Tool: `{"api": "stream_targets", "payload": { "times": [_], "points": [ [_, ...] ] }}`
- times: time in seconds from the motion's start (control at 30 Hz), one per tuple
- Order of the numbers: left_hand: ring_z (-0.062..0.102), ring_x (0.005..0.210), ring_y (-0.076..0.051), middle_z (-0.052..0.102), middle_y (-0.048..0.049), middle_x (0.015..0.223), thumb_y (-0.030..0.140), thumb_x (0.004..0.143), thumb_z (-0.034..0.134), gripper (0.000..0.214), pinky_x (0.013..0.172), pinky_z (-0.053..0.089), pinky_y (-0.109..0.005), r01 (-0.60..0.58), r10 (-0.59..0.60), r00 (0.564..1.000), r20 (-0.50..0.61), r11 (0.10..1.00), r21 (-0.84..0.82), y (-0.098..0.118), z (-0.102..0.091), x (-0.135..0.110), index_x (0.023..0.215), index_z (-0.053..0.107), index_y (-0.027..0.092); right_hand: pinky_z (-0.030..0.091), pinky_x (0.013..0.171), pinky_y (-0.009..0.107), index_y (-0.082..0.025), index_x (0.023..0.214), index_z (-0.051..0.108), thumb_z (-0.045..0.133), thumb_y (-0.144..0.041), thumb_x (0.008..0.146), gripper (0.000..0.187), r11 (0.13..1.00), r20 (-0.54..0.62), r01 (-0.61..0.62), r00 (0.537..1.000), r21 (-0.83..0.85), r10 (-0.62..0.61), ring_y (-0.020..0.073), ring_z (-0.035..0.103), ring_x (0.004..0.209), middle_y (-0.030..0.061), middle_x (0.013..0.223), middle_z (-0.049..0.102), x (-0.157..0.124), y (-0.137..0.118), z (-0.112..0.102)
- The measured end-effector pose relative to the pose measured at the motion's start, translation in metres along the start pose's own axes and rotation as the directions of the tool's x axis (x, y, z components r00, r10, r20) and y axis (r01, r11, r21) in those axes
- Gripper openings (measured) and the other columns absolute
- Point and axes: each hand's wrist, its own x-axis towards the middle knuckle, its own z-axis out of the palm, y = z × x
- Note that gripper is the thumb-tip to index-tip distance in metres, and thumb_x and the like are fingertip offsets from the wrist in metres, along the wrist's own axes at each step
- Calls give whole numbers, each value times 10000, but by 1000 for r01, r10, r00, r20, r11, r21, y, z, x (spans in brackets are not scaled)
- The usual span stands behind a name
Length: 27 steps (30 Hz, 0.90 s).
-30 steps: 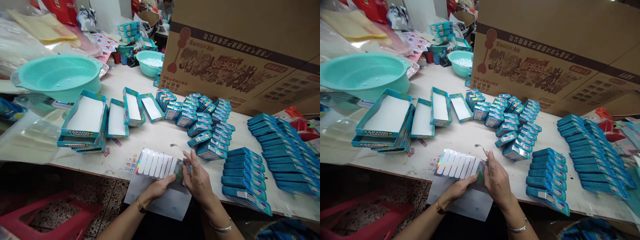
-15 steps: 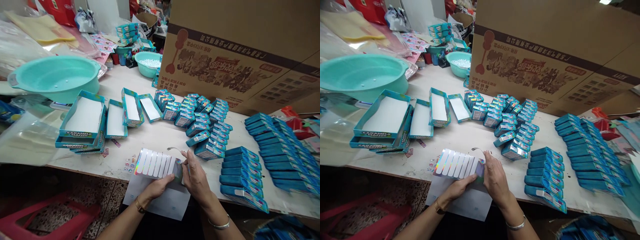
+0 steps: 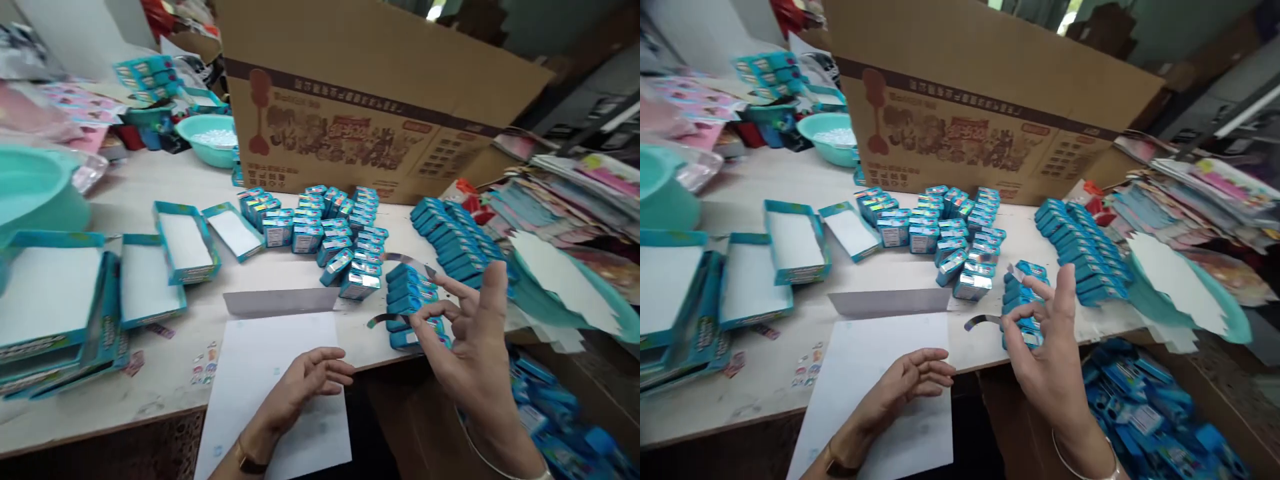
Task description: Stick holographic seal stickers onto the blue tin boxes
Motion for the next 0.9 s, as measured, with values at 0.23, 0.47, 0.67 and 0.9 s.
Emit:
{"api": "stream_targets", "payload": {
  "times": [0.23,0.47,0.67,0.9],
  "points": [
    [648,861,-198,690,-90,1011,572,644,846,665,764,496,-305,-107,116,993,-18,960,259,12,83,74,1123,619,171,619,702,307,-356,1598,15,652,-211,900,957,978,-71,-167,982,122,176,96,601,684,145,1351,487,-11,29,-27],
    [525,642,-140,587,5,633,454,858,615,349,627,427,-255,-288,410,907,-100,775,563,16,108,123,652,605,173,625,739,342,-331,1602,8,608,-203,912,923,967,-131,-249,958,53,254,118,610,692,152,1364,509,-13,75,-25],
    [507,645,-131,577,13,659,319,883,539,262,605,354,-244,-228,493,865,-97,557,799,11,112,147,664,592,186,588,830,384,-278,1611,34,523,-158,915,858,947,-159,-291,950,-138,269,164,630,808,154,1340,533,-16,102,-12],
    [501,625,-135,563,12,644,322,893,540,289,600,343,-251,-159,469,876,-110,495,854,-3,107,149,634,564,195,586,758,355,-245,1612,28,499,-111,907,858,942,-139,-274,958,-194,250,204,633,897,158,1260,565,-31,112,-8]
  ]
}}
